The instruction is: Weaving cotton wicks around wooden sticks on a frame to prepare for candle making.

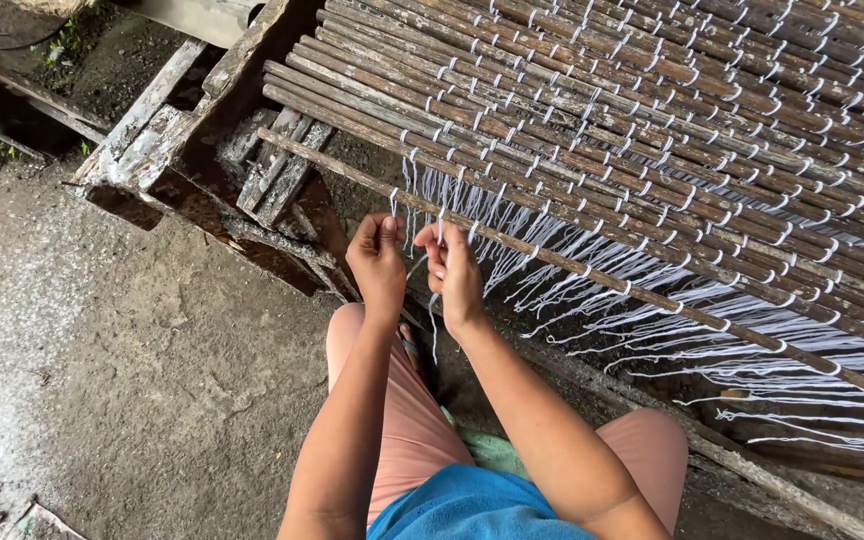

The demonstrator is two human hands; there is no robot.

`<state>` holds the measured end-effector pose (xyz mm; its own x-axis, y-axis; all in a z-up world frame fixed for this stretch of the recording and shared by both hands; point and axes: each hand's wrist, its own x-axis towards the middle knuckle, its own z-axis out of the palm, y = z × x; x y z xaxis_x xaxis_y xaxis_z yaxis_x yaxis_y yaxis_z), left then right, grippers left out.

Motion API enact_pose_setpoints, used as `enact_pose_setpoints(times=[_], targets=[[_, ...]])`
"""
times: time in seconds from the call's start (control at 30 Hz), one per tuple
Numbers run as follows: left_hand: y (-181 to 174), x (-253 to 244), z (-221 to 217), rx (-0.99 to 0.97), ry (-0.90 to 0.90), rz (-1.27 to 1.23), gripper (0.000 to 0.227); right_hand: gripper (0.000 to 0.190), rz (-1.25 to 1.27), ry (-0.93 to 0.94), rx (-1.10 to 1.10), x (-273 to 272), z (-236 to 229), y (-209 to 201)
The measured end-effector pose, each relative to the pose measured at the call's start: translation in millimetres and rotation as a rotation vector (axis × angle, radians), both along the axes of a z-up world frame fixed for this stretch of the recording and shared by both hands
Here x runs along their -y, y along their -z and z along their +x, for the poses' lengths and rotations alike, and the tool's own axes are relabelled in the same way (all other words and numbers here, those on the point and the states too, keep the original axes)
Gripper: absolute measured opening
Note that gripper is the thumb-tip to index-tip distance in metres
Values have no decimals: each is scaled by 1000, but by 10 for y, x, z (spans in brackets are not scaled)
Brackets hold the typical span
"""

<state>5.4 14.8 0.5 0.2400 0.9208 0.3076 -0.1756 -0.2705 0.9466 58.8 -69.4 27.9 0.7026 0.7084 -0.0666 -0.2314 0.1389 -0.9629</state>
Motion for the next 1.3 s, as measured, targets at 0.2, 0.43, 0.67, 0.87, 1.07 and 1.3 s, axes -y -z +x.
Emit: enact_pose_setpoints(times=[0.2,0.43,0.67,0.87,1.07,1.3], targets=[[65,-11,17,10,-9,-2,23,53,16,48,-51,219,44,-36],[57,-41,55,35,-26,0,24,65,-40,0,15,107,157,141],[36,-160,46,91,-95,-15,24,62,-181,19,476,206,175,967],[106,-267,160,148,-134,-10,22,51,-192,49,551,253,189,909],[45,-193,196,105,-145,-4,20,52,-202,0,515,254,192,933],[361,-305,222,26,-88,-10,23,35,-559,-173,471,509,27,1604]])
